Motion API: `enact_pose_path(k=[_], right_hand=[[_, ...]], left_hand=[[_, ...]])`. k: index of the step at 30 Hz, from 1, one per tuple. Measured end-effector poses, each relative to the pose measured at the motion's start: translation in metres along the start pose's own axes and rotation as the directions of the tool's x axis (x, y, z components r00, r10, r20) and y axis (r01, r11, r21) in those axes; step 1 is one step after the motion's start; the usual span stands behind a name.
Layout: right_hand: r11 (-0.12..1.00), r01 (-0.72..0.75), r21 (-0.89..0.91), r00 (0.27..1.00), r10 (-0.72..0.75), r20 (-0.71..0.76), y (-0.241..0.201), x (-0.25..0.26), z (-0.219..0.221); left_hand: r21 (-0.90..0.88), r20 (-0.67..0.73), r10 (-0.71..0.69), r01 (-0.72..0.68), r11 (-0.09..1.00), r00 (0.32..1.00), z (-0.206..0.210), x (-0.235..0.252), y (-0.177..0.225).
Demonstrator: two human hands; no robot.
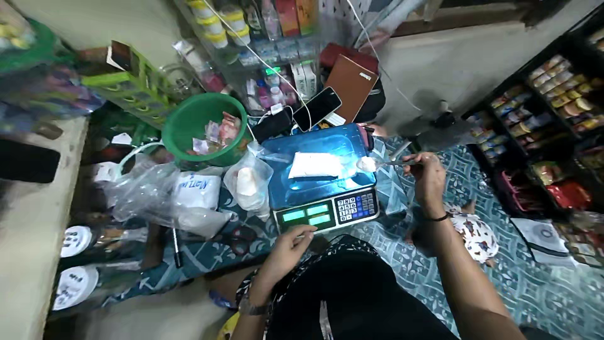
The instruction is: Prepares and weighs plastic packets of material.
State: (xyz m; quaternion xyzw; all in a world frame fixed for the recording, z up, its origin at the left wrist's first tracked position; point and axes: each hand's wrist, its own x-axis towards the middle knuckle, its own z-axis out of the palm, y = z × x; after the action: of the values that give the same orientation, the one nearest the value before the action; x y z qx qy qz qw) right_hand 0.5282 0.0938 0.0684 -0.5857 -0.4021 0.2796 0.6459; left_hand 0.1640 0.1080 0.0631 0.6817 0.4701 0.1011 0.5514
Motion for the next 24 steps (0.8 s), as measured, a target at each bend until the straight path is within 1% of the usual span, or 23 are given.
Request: enact_pose_path(k=[3,9,12,16,19,22,24], right_hand=[[1.000,-0.016,-0.004,1.000,0.016,0.023,0.010,0.002,0.005],[0.999,-0.032,-0.020,0.999,0.032,0.041,0.024,0.008,0.012],[1.000,-0.022,-0.023,0.998,0.023,0.066,0.023,0.011,0.015],[0.997,0.011,-0.076,0.991,0.000,0.137,0.016,0.012,0.025],[0.975,0.091,-0.202,0.971,-0.042,0.235,0.004,0.012,0.039],[0.895,0.300,-0.331,0.909,-0.163,0.383,-0.009,0.008,0.049],[0.825,0.441,-0.355,0.856,-0.268,0.442,-0.006,-0.002,0.050]], left_hand=[[0.000,0.013,-0.010,0.010,1.000,1.000,0.002,-0.002,-0.001],[-0.015,-0.007,-0.037,0.037,0.999,0.999,0.000,-0.005,0.001],[-0.013,-0.018,-0.040,0.040,0.999,0.999,-0.001,-0.005,0.000],[0.005,-0.010,-0.034,0.035,0.999,0.999,0.001,-0.004,0.000],[0.027,-0.001,-0.003,0.003,1.000,1.000,0.003,-0.003,-0.001],[0.063,0.007,0.025,-0.025,0.998,1.000,0.003,0.000,0.000],[0.079,-0.003,0.039,-0.039,0.996,0.999,0.003,0.001,-0.001]])
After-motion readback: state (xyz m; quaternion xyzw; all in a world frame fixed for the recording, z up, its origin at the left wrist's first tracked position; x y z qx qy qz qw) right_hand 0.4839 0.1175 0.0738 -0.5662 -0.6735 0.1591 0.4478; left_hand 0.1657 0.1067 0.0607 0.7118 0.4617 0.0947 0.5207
